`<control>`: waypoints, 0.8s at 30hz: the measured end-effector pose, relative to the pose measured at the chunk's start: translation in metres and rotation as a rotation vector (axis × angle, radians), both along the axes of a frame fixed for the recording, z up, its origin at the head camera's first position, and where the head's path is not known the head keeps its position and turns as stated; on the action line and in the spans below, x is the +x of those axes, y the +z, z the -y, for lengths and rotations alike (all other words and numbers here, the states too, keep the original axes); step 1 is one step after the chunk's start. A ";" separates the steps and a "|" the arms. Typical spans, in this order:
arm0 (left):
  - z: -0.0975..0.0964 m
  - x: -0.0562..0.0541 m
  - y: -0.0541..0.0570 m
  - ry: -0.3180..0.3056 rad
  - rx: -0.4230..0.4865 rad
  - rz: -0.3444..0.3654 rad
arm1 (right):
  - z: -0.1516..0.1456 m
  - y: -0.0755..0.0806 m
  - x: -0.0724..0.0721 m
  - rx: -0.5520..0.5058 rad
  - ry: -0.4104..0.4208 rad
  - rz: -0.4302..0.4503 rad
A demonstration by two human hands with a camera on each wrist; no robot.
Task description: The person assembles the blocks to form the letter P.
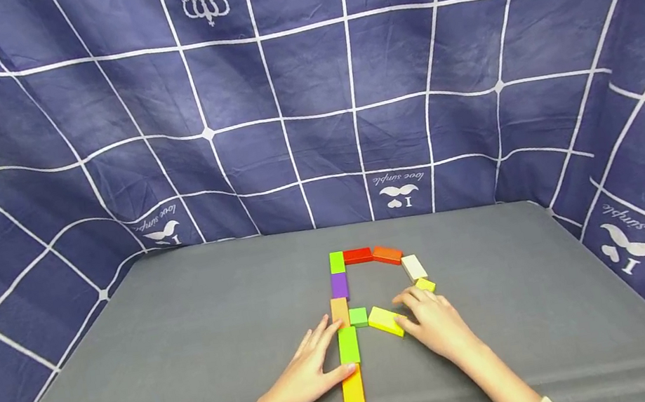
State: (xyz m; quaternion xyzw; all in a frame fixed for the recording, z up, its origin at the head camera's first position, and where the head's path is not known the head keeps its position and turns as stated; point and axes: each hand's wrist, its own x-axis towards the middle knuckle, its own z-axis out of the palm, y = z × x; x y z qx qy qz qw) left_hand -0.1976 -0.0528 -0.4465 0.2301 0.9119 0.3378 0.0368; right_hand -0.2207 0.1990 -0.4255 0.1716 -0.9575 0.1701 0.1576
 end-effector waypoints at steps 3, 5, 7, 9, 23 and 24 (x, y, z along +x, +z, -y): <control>-0.006 -0.004 0.000 0.024 -0.012 0.029 | 0.006 -0.001 0.005 0.075 0.057 -0.004; -0.009 -0.006 0.000 0.028 -0.021 0.050 | 0.008 -0.001 0.007 0.109 0.083 -0.015; -0.011 -0.006 0.001 0.026 -0.033 0.061 | 0.008 -0.001 0.008 0.128 0.094 -0.025; -0.013 -0.006 0.001 0.017 -0.045 0.054 | 0.006 0.000 0.008 0.127 0.095 -0.030; -0.020 -0.006 0.004 -0.018 -0.065 0.020 | -0.003 0.001 -0.007 0.070 0.121 -0.036; -0.020 -0.006 0.003 -0.019 -0.065 0.020 | -0.005 0.001 -0.008 0.048 0.092 -0.033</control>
